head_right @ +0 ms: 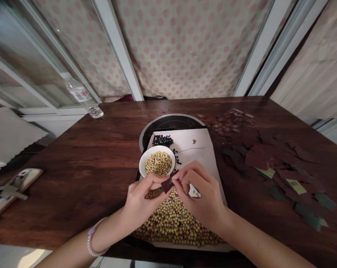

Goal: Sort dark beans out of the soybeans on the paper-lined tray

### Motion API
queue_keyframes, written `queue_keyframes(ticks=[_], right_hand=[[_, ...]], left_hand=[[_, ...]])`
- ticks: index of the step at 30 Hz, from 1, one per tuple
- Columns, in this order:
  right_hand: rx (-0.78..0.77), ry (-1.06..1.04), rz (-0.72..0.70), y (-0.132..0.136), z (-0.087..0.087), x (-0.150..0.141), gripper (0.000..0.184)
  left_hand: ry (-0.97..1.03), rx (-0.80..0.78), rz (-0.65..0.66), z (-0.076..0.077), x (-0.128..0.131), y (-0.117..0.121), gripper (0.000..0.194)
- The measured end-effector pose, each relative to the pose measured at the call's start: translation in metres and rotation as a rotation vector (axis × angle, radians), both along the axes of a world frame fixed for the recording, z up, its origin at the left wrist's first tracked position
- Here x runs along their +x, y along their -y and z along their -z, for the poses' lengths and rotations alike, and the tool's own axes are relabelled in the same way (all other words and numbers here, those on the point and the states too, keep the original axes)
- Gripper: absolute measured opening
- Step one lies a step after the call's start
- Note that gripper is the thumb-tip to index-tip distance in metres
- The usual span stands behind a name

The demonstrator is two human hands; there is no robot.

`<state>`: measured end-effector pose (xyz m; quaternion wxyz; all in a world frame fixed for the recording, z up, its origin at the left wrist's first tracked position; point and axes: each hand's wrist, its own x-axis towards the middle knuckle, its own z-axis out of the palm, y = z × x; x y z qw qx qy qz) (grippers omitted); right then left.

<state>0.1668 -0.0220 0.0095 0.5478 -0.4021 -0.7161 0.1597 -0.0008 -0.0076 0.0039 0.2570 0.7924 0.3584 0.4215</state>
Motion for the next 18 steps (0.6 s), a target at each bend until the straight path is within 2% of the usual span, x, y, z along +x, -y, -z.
queue_keyframes(ticks=[6, 12, 14, 16, 18], right_hand=[[0.028, 0.015, 0.000, 0.0005, -0.0003, -0.0001, 0.033], [0.007, 0.000, 0.000, 0.0017, 0.0014, -0.0015, 0.034], [0.002, 0.003, -0.041, 0.0025, 0.0007, -0.0011, 0.033], [-0.027, -0.012, -0.060, 0.0007, -0.0008, 0.0002, 0.033], [-0.069, -0.062, -0.003, -0.0059, -0.0024, 0.0015, 0.033]], left_hand=[[-0.044, 0.055, -0.014, 0.0013, -0.0023, -0.0001, 0.019], [-0.021, 0.042, 0.003, 0.0018, -0.0027, 0.0001, 0.021], [0.003, 0.022, -0.002, 0.0007, -0.0018, 0.0003, 0.020], [0.046, -0.003, -0.046, -0.0008, -0.0005, -0.0007, 0.019], [0.103, -0.041, -0.130, -0.0024, 0.0007, -0.0032, 0.018]])
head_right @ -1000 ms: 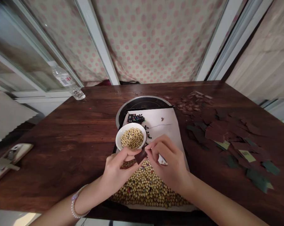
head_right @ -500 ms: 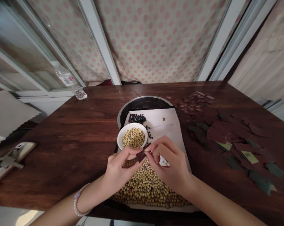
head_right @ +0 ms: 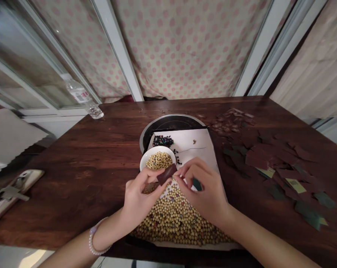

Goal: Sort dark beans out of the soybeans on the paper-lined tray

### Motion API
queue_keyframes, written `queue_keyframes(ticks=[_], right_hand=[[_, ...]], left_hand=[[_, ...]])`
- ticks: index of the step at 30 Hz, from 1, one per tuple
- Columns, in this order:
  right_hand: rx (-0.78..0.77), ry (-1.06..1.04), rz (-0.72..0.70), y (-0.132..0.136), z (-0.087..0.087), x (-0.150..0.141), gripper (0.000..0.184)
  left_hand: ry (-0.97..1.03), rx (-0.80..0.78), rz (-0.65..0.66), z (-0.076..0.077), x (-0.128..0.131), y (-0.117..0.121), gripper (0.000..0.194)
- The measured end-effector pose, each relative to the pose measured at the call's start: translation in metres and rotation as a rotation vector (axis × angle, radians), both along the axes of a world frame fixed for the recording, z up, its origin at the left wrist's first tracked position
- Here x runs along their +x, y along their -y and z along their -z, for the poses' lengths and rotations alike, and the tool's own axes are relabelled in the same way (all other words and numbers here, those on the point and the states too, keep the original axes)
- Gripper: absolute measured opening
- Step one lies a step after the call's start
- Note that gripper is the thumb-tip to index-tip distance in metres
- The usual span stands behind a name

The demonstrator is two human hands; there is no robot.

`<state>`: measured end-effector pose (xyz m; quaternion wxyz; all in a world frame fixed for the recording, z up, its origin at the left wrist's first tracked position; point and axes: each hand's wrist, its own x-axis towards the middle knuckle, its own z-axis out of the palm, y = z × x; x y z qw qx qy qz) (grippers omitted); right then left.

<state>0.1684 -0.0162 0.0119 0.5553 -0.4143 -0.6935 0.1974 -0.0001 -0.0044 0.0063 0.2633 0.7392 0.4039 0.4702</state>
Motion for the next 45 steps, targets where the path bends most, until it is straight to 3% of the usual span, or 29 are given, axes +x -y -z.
queue_keyframes(ticks=[3, 8, 12, 16, 27, 31, 34, 37, 42, 45], right_hand=[[-0.088, -0.062, 0.054, -0.020, -0.001, -0.001, 0.031], [-0.297, -0.107, -0.171, -0.056, 0.007, -0.003, 0.019], [-0.373, 0.004, -0.162, -0.059, 0.021, 0.009, 0.008], [-0.385, 0.180, -0.108, -0.051, 0.029, 0.018, 0.010], [-0.305, 0.365, -0.085, -0.055, 0.038, 0.014, 0.021], [-0.258, 0.348, -0.013, -0.048, 0.027, 0.017, 0.020], [-0.170, 0.255, 0.047, -0.035, 0.011, 0.016, 0.020], [-0.060, 0.145, 0.021, -0.020, 0.001, 0.010, 0.023], [0.136, 0.199, -0.108, -0.006, 0.002, -0.001, 0.026], [0.191, 0.221, -0.058, -0.006, 0.005, -0.002, 0.028]], left_hand=[[0.162, -0.093, -0.114, -0.003, 0.001, -0.005, 0.021], [0.494, -0.175, -0.117, -0.007, 0.002, -0.009, 0.022], [0.520, -0.172, -0.071, -0.007, 0.003, -0.005, 0.022], [0.533, -0.222, -0.016, -0.007, 0.003, -0.005, 0.021], [0.414, -0.291, -0.046, -0.002, 0.004, -0.011, 0.023], [0.235, -0.271, -0.077, 0.000, 0.003, -0.011, 0.021], [0.117, -0.229, -0.077, 0.001, 0.003, -0.009, 0.020], [0.040, -0.183, -0.024, 0.001, 0.003, -0.007, 0.017], [-0.129, -0.048, 0.051, 0.004, 0.000, -0.004, 0.017], [-0.172, 0.010, 0.071, 0.006, -0.002, -0.003, 0.016]])
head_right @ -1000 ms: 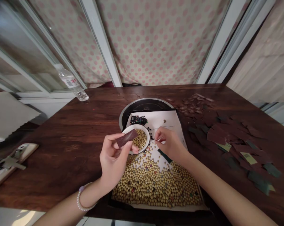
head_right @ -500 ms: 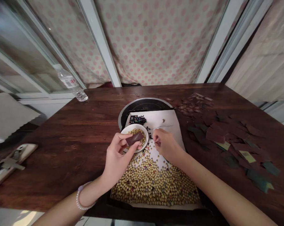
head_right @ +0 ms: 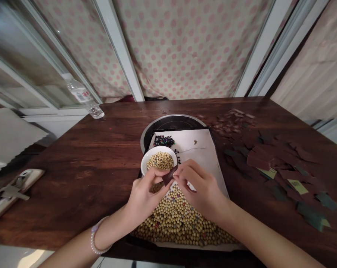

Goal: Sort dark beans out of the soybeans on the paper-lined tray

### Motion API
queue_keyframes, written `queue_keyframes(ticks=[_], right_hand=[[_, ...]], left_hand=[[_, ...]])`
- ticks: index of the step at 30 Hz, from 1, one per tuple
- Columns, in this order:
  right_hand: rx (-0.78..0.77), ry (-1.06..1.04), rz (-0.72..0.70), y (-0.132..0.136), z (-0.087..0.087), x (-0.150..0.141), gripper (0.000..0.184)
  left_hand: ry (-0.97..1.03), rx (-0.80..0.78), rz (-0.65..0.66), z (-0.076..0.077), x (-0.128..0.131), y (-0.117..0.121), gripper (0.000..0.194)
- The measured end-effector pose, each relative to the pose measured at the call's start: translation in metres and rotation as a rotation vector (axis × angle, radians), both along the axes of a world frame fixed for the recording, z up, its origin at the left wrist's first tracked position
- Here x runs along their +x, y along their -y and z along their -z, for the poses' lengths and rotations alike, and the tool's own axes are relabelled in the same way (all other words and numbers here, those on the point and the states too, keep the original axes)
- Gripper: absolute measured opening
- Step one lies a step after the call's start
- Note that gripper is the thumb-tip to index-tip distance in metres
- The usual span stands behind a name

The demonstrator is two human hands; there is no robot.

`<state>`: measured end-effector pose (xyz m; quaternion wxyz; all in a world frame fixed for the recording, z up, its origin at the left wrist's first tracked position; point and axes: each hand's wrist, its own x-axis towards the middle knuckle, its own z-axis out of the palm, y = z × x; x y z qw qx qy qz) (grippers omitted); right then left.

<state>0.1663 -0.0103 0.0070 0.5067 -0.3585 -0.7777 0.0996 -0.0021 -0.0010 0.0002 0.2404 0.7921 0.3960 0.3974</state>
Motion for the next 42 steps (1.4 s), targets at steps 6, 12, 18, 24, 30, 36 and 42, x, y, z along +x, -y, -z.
queue_keyframes(ticks=[6, 12, 18, 24, 30, 36, 42], right_hand=[[0.000, 0.000, -0.019, 0.0028, -0.0002, -0.0004, 0.030], [-0.102, -0.062, -0.015, 0.0007, -0.0020, -0.0002, 0.030], [-0.152, -0.106, -0.018, -0.0015, -0.0011, 0.0007, 0.028], [-0.197, -0.124, -0.024, -0.0008, -0.0010, 0.0018, 0.028], [-0.093, -0.062, 0.005, -0.0011, 0.0007, 0.0009, 0.025], [0.015, -0.006, 0.044, 0.0011, 0.0017, 0.0012, 0.023], [-0.018, -0.014, 0.053, 0.0010, 0.0018, 0.0023, 0.025]], left_hand=[[-0.009, 0.005, 0.026, -0.0029, -0.0003, 0.0020, 0.017], [0.016, -0.042, 0.068, 0.0004, -0.0010, 0.0012, 0.019], [0.025, -0.015, 0.079, -0.0008, -0.0012, 0.0023, 0.021], [0.026, 0.012, 0.105, -0.0007, -0.0009, 0.0018, 0.019], [0.025, 0.015, 0.120, -0.0005, -0.0010, 0.0015, 0.019], [0.019, 0.028, 0.110, -0.0009, -0.0009, 0.0020, 0.018], [0.012, 0.027, 0.107, -0.0013, -0.0006, 0.0016, 0.018]])
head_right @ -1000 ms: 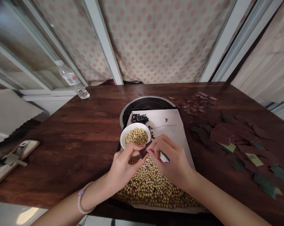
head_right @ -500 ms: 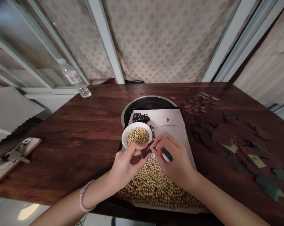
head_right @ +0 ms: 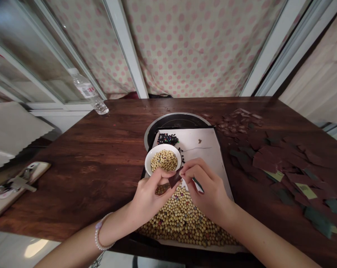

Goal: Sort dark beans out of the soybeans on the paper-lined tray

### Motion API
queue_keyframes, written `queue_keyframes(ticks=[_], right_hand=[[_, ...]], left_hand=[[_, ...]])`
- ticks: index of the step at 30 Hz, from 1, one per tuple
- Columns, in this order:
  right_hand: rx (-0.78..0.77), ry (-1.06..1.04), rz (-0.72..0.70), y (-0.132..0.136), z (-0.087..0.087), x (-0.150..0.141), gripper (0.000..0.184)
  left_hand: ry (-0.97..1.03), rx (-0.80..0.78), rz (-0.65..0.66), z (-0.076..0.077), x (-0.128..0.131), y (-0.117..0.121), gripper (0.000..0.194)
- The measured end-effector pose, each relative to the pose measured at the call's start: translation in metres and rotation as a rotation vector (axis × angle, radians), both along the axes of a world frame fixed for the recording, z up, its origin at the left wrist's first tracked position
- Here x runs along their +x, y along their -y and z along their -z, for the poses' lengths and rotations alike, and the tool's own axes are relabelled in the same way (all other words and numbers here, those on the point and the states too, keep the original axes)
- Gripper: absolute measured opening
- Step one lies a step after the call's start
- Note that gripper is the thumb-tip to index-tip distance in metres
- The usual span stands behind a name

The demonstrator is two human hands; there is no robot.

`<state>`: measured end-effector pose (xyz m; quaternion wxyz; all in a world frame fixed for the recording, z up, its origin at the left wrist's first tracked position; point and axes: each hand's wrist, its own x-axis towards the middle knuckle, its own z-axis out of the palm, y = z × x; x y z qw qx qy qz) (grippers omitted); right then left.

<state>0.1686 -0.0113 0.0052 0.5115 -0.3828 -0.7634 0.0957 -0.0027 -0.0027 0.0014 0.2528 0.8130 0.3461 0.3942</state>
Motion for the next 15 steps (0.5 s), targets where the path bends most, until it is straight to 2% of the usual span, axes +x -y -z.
queue_keyframes(ticks=[10, 15], right_hand=[[0.041, 0.041, 0.010, 0.0001, 0.0004, 0.0000, 0.025], [0.017, 0.001, 0.023, 0.0003, -0.0003, -0.0003, 0.023]], left_hand=[[0.017, -0.009, 0.002, -0.0001, 0.0003, 0.0004, 0.018], [-0.022, 0.052, -0.013, -0.0030, -0.0004, 0.0010, 0.017]])
